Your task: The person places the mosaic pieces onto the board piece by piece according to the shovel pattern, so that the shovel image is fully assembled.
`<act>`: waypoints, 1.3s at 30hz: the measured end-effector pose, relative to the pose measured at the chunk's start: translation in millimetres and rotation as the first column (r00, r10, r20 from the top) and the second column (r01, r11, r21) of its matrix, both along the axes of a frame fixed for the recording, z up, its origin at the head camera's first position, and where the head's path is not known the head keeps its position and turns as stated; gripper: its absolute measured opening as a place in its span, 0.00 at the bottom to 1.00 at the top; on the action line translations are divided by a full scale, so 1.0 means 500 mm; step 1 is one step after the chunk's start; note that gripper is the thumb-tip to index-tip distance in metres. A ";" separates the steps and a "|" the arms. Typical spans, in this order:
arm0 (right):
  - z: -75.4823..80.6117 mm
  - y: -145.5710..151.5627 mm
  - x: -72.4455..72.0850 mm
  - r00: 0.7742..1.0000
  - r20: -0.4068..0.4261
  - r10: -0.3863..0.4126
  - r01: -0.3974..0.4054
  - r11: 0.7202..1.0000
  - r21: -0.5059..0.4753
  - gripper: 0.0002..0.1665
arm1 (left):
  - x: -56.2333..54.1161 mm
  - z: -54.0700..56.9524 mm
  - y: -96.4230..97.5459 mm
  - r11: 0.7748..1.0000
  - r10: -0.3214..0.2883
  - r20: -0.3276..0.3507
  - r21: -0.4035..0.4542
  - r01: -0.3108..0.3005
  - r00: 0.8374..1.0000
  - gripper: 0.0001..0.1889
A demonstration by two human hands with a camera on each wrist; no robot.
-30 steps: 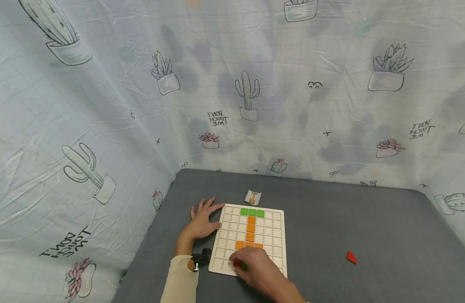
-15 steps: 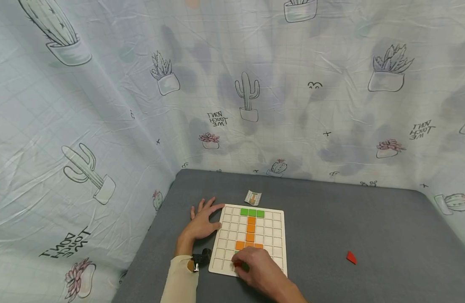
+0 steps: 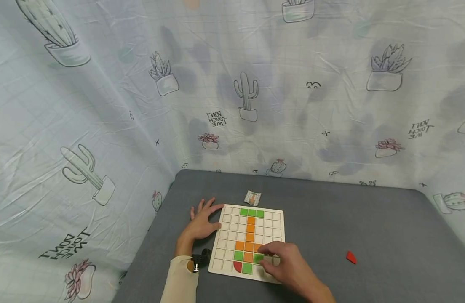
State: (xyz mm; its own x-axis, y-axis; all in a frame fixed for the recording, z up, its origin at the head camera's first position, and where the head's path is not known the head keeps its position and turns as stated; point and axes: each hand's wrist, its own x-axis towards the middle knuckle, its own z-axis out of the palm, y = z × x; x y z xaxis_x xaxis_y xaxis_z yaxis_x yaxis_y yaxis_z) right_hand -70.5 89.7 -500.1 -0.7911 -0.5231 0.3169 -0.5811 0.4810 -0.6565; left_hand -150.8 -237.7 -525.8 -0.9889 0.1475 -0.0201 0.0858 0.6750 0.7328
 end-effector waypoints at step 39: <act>-0.032 0.422 -0.018 0.768 0.000 -0.640 0.609 0.731 0.306 0.19 | 0.000 0.000 -0.002 1.000 -0.001 0.014 0.018 0.001 1.000 0.34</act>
State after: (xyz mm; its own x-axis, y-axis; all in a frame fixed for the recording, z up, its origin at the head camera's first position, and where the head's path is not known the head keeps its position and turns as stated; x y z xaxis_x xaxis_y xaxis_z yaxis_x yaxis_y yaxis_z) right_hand -79.6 300.8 -516.2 -0.9887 0.0490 0.1419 -0.0250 0.8782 -0.4776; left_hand -150.6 -238.6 -526.0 -0.9883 0.1491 -0.0313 0.0762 0.6616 0.7459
